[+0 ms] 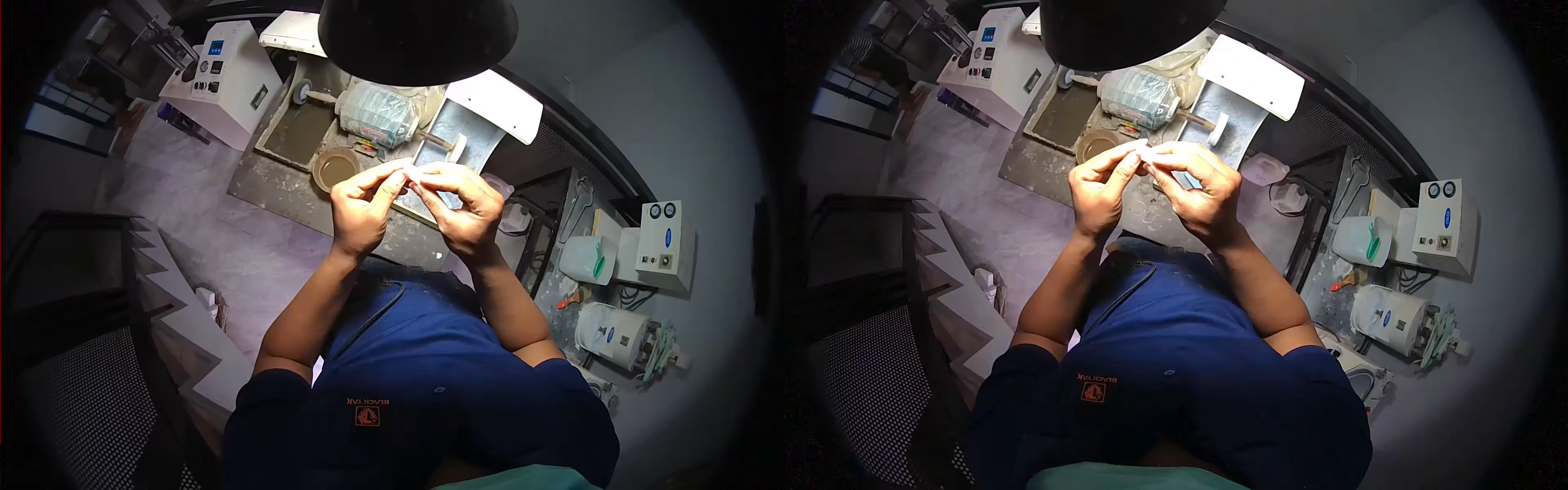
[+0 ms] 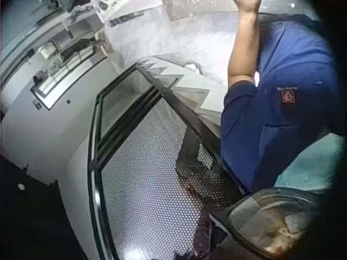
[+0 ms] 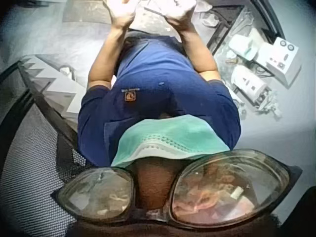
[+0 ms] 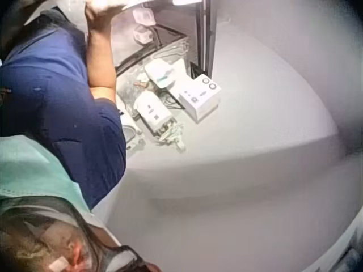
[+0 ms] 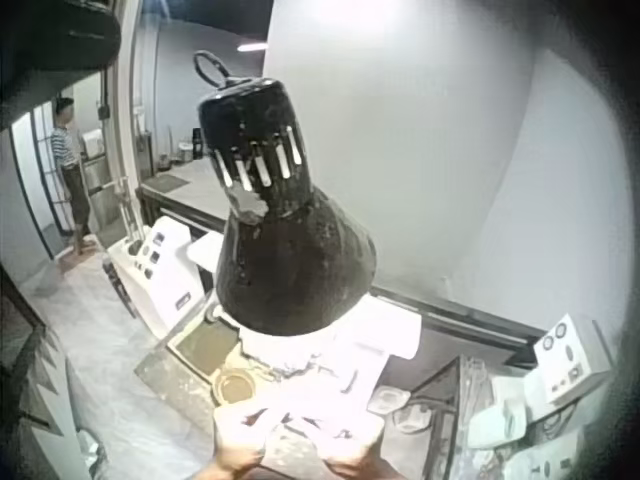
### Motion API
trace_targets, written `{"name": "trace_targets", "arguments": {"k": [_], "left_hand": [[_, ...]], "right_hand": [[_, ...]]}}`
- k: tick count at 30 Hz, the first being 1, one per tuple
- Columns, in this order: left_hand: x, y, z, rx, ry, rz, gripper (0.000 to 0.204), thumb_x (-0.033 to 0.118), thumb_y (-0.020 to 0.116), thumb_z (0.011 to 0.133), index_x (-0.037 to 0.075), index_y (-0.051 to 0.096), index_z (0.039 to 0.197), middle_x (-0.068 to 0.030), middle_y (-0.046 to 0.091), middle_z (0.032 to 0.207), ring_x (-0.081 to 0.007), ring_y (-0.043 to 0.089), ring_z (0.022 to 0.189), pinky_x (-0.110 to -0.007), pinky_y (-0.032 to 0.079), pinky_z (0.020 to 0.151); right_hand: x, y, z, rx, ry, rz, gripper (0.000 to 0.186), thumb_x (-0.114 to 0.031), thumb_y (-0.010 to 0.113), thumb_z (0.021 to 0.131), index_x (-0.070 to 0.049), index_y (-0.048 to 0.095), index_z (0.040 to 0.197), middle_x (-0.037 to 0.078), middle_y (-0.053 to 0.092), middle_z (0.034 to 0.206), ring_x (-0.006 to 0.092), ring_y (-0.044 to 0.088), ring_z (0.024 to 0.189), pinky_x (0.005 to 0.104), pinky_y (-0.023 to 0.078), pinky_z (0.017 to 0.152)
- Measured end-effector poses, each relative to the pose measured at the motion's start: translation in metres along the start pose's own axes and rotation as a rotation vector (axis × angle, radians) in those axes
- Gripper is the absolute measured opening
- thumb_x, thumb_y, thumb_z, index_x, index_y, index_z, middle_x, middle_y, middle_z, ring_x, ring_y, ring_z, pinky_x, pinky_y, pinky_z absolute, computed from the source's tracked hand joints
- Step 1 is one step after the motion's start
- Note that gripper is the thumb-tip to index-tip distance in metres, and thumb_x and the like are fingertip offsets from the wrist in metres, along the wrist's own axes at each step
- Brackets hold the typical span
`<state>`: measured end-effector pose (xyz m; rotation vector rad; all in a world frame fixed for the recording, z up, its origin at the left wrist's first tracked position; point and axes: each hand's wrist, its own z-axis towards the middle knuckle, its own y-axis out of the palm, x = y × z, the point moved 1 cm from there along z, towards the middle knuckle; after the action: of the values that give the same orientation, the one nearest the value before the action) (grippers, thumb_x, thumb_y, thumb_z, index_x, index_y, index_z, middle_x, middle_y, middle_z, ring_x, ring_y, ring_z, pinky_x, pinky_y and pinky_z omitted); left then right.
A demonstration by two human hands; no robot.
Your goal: Polishing and finishing a dental prosthesis using a laboratory lathe and hand tools.
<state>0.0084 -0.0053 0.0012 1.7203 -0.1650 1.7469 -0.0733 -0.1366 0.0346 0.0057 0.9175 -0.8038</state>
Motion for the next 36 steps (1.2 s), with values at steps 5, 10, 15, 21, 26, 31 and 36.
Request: {"name": "trace_targets", "arguments": {"k": [5,10,15,21,26,31,36], "left_hand": [[0.016,-0.010,-0.015,0.016,0.085,0.135,0.018,0.000,0.061,0.091,-0.008,0.068,0.106,-0.0114,0.071,0.095,-0.0125,0.066,0.086,-0.024,0.053,0.078],[0.027,-0.010,-0.023,0.009,0.093,0.125,0.017,0.000,0.061,0.091,-0.008,0.068,0.104,-0.0117,0.071,0.095,-0.0131,0.066,0.086,-0.024,0.053,0.078],[0.034,-0.013,-0.031,0.016,0.097,0.136,0.017,0.000,0.061,0.091,-0.007,0.069,0.104,-0.0116,0.072,0.094,-0.0141,0.067,0.085,-0.025,0.053,0.079],[0.038,-0.023,-0.042,0.058,0.139,0.240,0.017,0.003,0.064,0.089,-0.004,0.070,0.103,-0.0113,0.073,0.091,-0.0136,0.068,0.084,-0.025,0.052,0.079],[0.037,-0.033,-0.057,0.070,0.149,0.233,0.015,0.004,0.064,0.089,-0.004,0.071,0.099,-0.0111,0.073,0.091,-0.0139,0.068,0.084,-0.026,0.052,0.078],[0.030,-0.046,-0.064,0.053,0.192,0.299,0.015,0.007,0.064,0.089,-0.002,0.069,0.100,-0.0089,0.070,0.092,-0.0138,0.065,0.084,-0.028,0.052,0.078],[0.043,-0.049,-0.079,0.163,0.207,0.275,0.016,0.008,0.065,0.089,-0.003,0.068,0.100,-0.0096,0.070,0.093,-0.0125,0.066,0.084,-0.026,0.052,0.077]], "right_hand": [[-0.012,0.010,-0.008,0.004,0.035,0.115,0.017,0.004,0.077,0.074,0.000,0.072,0.090,0.012,0.071,0.090,0.0194,0.070,0.085,0.0284,0.055,0.076],[-0.021,0.010,-0.009,-0.024,0.166,0.237,0.014,0.004,0.075,0.077,0.002,0.071,0.091,0.012,0.071,0.092,0.0159,0.069,0.085,0.0262,0.056,0.075],[-0.030,0.012,-0.010,-0.050,0.236,0.306,0.014,0.004,0.074,0.079,0.004,0.070,0.093,0.011,0.071,0.093,0.0147,0.070,0.084,0.0254,0.056,0.075],[-0.042,0.018,-0.012,-0.078,0.204,0.320,0.013,0.005,0.073,0.080,0.005,0.069,0.093,0.012,0.071,0.093,0.0145,0.070,0.084,0.0257,0.057,0.076],[-0.046,0.022,-0.024,-0.108,0.251,0.317,0.014,0.006,0.073,0.079,0.005,0.069,0.092,0.012,0.071,0.093,0.0145,0.069,0.085,0.0256,0.056,0.076],[-0.051,0.026,-0.031,-0.148,0.186,0.190,0.017,0.006,0.072,0.078,0.003,0.068,0.094,0.011,0.071,0.094,0.0155,0.069,0.086,0.0274,0.056,0.078],[-0.054,0.041,-0.039,-0.131,0.300,0.233,0.017,0.007,0.073,0.079,0.004,0.066,0.094,0.008,0.069,0.089,0.0132,0.066,0.081,0.0243,0.053,0.075]]}}
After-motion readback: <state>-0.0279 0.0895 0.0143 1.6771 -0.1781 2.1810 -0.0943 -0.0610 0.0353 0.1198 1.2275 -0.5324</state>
